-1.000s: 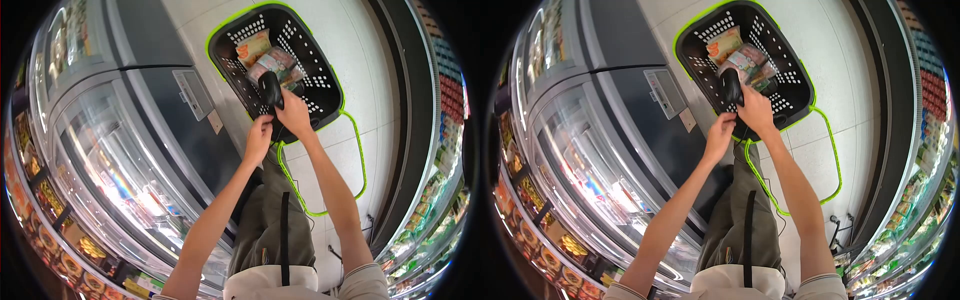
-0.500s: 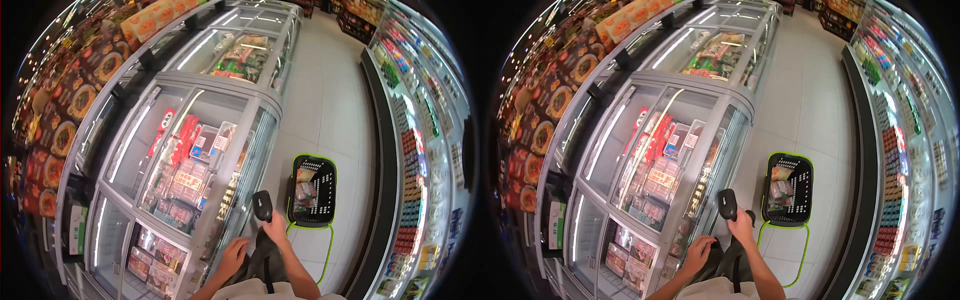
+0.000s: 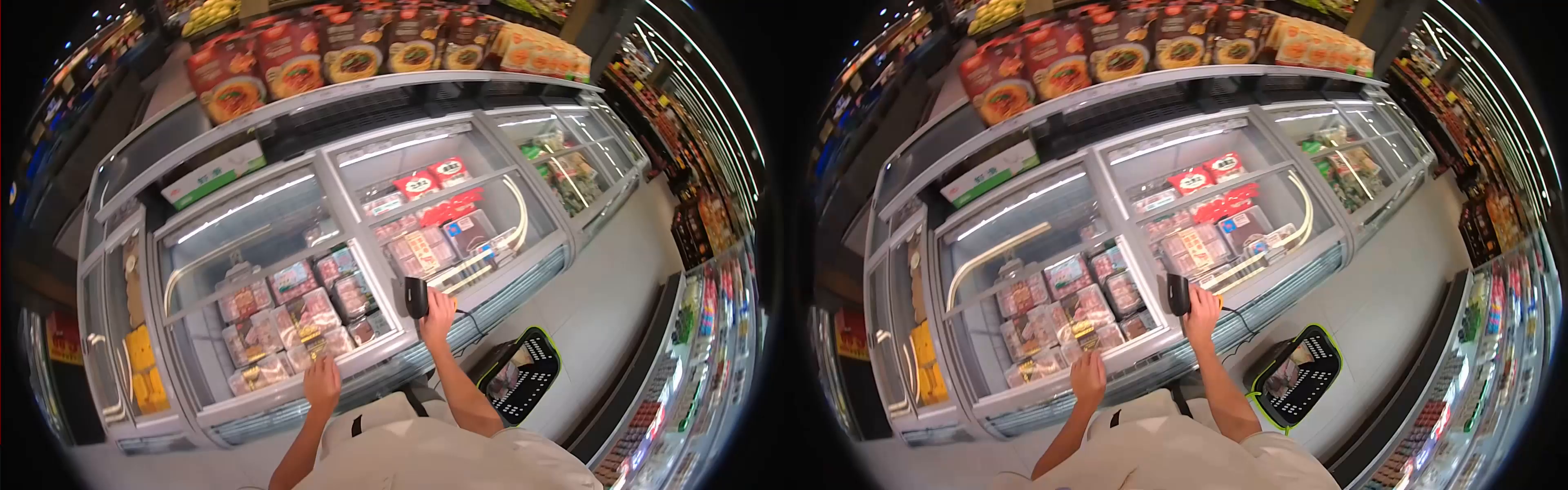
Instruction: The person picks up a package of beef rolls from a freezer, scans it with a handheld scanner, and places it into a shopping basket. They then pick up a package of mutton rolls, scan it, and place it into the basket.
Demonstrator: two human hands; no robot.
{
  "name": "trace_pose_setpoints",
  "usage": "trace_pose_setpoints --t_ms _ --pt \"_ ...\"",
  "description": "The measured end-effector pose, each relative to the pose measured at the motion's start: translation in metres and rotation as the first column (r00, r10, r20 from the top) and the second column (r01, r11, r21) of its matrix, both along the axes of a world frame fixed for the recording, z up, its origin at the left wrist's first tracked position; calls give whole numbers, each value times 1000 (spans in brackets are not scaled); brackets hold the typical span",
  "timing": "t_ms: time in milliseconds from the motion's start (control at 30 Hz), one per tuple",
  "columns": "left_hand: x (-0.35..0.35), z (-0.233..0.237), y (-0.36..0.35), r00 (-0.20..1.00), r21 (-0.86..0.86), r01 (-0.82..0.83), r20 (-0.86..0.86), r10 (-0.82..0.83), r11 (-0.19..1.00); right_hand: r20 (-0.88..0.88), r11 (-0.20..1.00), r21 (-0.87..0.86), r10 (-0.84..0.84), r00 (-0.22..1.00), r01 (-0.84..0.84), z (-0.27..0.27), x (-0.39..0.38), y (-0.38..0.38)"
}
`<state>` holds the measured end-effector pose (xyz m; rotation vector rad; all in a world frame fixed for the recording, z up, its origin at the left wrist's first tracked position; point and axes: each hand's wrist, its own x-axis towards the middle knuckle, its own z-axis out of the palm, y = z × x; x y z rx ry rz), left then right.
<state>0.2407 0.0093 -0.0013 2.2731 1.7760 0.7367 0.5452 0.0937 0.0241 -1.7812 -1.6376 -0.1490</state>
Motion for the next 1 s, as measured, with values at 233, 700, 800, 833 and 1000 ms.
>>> trace_pose_setpoints --t_ms 233,700,800,833,1000 --pt "6 1 24 951 -230 -309 -54 305 923 83 993 -113 30 996 -21 -9 -20 13" --pt "8 -2 23 915 -204 -386 40 401 900 97 913 -207 378 921 -353 -15 -17 24" --pt "10 -7 20 907 -212 -404 36 420 890 69 878 -210 452 889 -430 -9 -17 23" --pt "9 -8 19 907 -215 -403 30 419 889 63 863 -214 480 875 -458 -7 -16 24" --pt "11 -2 18 909 -154 -408 20 416 900 58 791 -269 583 810 -550 1 -13 26"
